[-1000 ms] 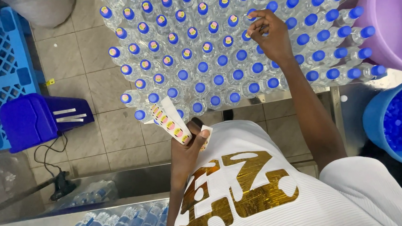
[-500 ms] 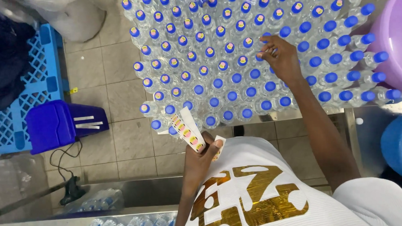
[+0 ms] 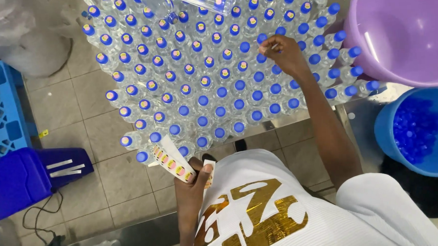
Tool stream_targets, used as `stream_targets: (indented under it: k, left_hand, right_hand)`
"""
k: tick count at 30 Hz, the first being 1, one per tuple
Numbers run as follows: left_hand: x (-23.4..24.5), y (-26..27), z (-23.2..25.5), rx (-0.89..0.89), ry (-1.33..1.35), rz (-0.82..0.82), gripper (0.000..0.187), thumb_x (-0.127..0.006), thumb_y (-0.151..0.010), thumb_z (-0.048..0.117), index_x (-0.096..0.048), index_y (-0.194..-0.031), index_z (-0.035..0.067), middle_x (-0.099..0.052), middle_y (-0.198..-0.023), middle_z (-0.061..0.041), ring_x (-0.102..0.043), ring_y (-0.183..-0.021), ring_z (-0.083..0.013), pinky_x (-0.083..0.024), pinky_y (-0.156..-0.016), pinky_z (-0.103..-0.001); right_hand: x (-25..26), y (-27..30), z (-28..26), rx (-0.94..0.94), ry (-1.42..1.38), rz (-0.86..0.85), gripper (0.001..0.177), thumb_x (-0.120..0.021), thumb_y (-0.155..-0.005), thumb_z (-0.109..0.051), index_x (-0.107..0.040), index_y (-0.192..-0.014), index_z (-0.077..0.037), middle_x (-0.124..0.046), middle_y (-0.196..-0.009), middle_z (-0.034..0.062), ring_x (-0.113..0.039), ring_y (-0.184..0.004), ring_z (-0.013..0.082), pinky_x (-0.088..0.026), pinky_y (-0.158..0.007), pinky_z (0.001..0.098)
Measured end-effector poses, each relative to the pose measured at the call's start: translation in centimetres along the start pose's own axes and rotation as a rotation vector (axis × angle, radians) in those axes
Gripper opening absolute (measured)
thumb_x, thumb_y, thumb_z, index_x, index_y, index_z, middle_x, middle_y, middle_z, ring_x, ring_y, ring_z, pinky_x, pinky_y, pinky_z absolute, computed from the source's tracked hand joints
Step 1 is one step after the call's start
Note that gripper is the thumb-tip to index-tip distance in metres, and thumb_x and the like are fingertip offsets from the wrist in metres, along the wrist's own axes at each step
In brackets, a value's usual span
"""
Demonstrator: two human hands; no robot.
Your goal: Manually applying small circular labels to the caps of bottled water on a production tray.
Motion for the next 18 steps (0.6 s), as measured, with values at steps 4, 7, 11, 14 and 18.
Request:
stream_targets:
  k: [4, 7, 11, 14, 18]
  left_hand:
    - [-0.2, -0.2, -1.0, 0.031, -0.009, -0.012, 0.03, -0.082, -0.096, 0.028, -0.06, -0.08, 0.014, -0.062, -0.078, 0.002, -0.062, -0.078, -0.0114, -0.049, -0.073, -0.032]
    - [-0.5, -0.5, -1.2, 0.027, -0.031, -0.03, 0.025, -0.082, -0.096, 0.029, -0.064, -0.087, 0.015, -0.068, -0.086, 0.001, -0.068, -0.086, -0.0147, -0.053, -0.079, -0.035]
    - [-0.9, -0.6, -0.6, 0.021, -0.033, -0.049, 0.025, -0.082, -0.096, 0.028, -0.064, -0.086, 0.015, -0.067, -0.086, 0.001, -0.066, -0.086, -0.0141, -0.052, -0.079, -0.034]
    - [-1.3, -0.7, 0.0, 0.008, -0.027, -0.065, 0.03, -0.081, -0.097, 0.029, -0.06, -0.081, 0.015, -0.062, -0.081, 0.002, -0.061, -0.082, -0.0122, -0.048, -0.076, -0.033]
    - [-1.3, -0.4, 0.3, -0.001, -0.014, -0.071, 0.028, -0.08, -0.099, 0.028, -0.06, -0.084, 0.016, -0.061, -0.082, 0.003, -0.06, -0.083, -0.0126, -0.048, -0.078, -0.034]
  right_hand:
    - [0.5, 0.4, 1.9, 0.052, 0.101, 0.007, 0.025, -0.072, -0.112, -0.037, -0.077, -0.11, -0.013, -0.074, -0.122, 0.0076, -0.072, -0.1, 0.025, -0.059, -0.082, 0.0446]
    - [0.3, 0.3, 1.9, 0.103, 0.09, 0.01, 0.028, -0.071, -0.113, -0.038, -0.079, -0.11, -0.011, -0.074, -0.119, 0.008, -0.07, -0.097, 0.0232, -0.057, -0.08, 0.042]
    - [0.0, 0.4, 0.6, 0.157, 0.088, 0.035, 0.029, -0.07, -0.114, -0.037, -0.079, -0.111, -0.01, -0.076, -0.118, 0.0099, -0.07, -0.099, 0.027, -0.058, -0.084, 0.046]
    - [-0.9, -1.0, -0.6, 0.257, 0.084, 0.052, 0.035, -0.07, -0.115, -0.041, -0.081, -0.112, -0.008, -0.076, -0.113, 0.0105, -0.071, -0.097, 0.027, -0.059, -0.083, 0.0446]
    - [-3.0, -3.3, -0.8, 0.289, 0.047, 0.066, 0.023, -0.075, -0.114, -0.03, -0.08, -0.109, -0.008, -0.074, -0.112, 0.0093, -0.068, -0.093, 0.0231, -0.058, -0.082, 0.0411]
Point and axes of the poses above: each hand's wrist, its own y-axis away from the middle knuckle, its own x-axis out of the back of the hand, z = x × y, the point moved 10 cm from there along -y, towards the middle knuckle
